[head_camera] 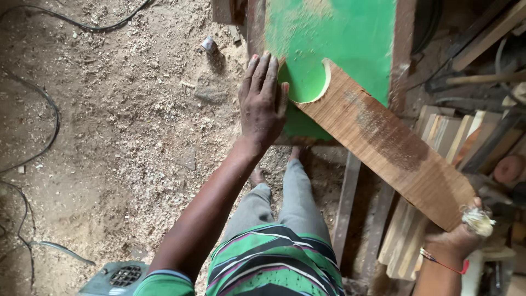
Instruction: The person uses a hand plane to smooth and shape a wooden piece on a green workbench. They repeatedly push the plane along the wood, removing shavings and refining the surface.
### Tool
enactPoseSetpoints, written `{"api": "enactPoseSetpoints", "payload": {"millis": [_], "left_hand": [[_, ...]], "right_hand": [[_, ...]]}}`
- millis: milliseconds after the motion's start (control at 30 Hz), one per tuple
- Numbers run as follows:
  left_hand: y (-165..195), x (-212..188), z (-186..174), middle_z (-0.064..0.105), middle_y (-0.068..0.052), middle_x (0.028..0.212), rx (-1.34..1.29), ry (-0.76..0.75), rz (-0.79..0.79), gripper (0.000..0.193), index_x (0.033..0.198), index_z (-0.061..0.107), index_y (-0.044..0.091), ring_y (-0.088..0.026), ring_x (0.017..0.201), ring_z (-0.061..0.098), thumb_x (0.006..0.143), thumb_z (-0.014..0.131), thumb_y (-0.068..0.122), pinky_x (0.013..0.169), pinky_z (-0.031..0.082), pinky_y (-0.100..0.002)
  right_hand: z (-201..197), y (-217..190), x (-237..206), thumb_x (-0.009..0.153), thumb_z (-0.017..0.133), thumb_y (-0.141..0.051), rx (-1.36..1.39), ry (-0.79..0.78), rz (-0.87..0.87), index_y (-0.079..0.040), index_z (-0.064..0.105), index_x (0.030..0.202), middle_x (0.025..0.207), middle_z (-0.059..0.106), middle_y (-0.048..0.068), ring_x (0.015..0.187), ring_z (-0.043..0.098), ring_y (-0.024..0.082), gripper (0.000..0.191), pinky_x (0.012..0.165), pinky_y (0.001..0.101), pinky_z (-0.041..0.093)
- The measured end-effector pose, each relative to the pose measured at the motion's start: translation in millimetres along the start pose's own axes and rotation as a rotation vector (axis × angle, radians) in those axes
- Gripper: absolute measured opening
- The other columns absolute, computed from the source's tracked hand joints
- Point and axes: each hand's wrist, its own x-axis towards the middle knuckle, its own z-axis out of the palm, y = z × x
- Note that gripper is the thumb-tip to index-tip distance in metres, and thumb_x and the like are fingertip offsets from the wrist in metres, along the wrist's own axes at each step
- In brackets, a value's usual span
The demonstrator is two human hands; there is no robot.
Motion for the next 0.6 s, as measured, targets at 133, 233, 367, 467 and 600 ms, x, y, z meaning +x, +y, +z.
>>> {"api": "enactPoseSetpoints", "payload": {"millis": [133,233,367,467,600], "left_hand": [[7.2,28.3,19.4,0.040,-0.016,0.165,-0.017,-0.072,-0.018,0.053,0.155,0.044,0.002,-0.034,0.158,0.030,0.109,0.059,0.024,0.131,0.028,-0.046],[4.8,56.7,35.7,0.035,-0.017,0.167,0.022,-0.045,0.009,0.055,0.157,0.041,0.001,-0.034,0.160,0.023,0.110,0.058,0.023,0.133,0.022,-0.049],[-8.8,92.9,52.9,0.031,-0.014,0.169,0.121,-0.098,-0.023,0.053,0.159,0.041,0.005,-0.032,0.160,0.020,0.112,0.055,0.026,0.132,0.019,-0.052],[-20.6,118.1,59.6,0.028,-0.010,0.170,0.119,-0.129,-0.026,0.053,0.161,0.041,0.010,-0.032,0.161,0.019,0.112,0.055,0.028,0.131,0.017,-0.054],[-28.3,149.9,62.9,0.024,-0.006,0.173,-0.004,-0.175,-0.033,0.053,0.163,0.041,0.016,-0.032,0.161,0.016,0.113,0.055,0.027,0.132,0.016,-0.056]], "right_hand": [[32.5,-11.6,29.8,0.105,0.079,-0.021,-0.086,0.014,-0.032,-0.010,0.067,0.112,0.110,0.069,0.000,0.101,0.070,0.016,0.018,0.095,0.0362,0.061],[55.2,-17.8,40.9,0.101,0.078,-0.028,-0.142,0.052,0.017,-0.009,0.069,0.113,0.110,0.071,-0.001,0.099,0.070,0.014,0.024,0.092,0.0343,0.060],[66.5,-13.0,37.7,0.103,0.072,-0.031,-0.266,-0.051,-0.024,-0.010,0.066,0.118,0.112,0.069,-0.002,0.100,0.067,0.012,0.027,0.091,0.0316,0.057],[62.8,-2.0,28.0,0.105,0.068,-0.033,-0.349,-0.214,-0.041,-0.010,0.064,0.121,0.113,0.067,-0.003,0.102,0.065,0.011,0.029,0.090,0.0296,0.055],[53.2,14.0,9.0,0.107,0.063,-0.036,-0.439,-0.379,-0.048,-0.010,0.062,0.126,0.115,0.065,-0.005,0.103,0.062,0.009,0.033,0.089,0.0269,0.052]]}}
